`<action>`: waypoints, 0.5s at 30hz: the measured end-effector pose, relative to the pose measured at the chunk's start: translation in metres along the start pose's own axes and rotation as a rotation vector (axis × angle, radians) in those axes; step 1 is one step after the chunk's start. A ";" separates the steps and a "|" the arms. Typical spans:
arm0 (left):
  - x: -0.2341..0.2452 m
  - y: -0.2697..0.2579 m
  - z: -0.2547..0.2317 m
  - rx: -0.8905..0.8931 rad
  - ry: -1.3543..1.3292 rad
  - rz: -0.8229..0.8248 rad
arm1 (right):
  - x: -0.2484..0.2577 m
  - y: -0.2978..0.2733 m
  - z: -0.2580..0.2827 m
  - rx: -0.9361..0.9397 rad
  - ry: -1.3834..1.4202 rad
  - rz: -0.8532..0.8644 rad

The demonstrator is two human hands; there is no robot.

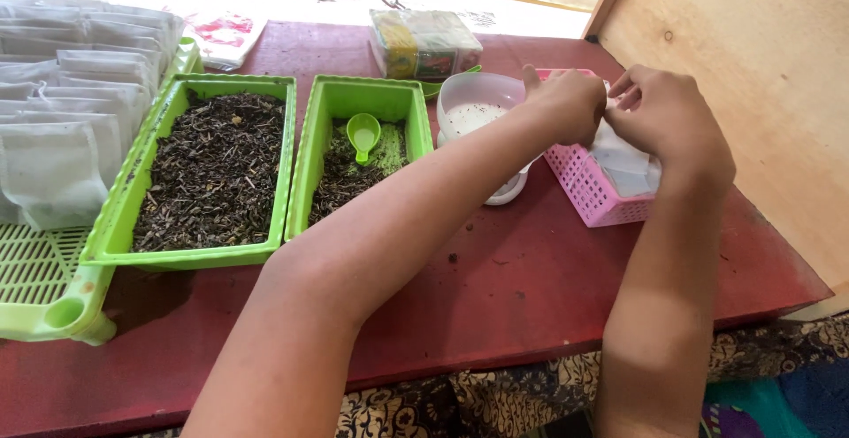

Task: Filling small tea bags with tea leaves using a spoon and placing them in a basket

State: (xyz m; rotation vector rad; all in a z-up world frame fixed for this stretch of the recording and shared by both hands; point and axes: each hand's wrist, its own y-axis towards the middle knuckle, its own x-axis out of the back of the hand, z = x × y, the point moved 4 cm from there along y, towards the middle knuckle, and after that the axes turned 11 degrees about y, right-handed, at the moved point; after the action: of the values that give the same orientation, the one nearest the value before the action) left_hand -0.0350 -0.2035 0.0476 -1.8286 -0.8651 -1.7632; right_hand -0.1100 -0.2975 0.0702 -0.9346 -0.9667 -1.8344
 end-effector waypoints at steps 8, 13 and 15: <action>-0.011 0.012 0.020 -0.030 0.043 -0.133 | -0.006 -0.002 -0.015 -0.171 0.095 0.220; 0.017 -0.018 0.051 -0.072 -0.116 -0.331 | -0.008 0.006 -0.017 -0.038 -0.016 0.149; 0.025 -0.027 0.067 -0.072 -0.137 -0.333 | -0.011 0.007 -0.011 -0.056 -0.027 0.203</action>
State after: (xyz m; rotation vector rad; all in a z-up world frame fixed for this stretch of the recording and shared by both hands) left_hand -0.0073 -0.1343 0.0648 -1.9601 -1.2357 -1.9007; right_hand -0.1025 -0.3057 0.0579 -1.0548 -0.8086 -1.6886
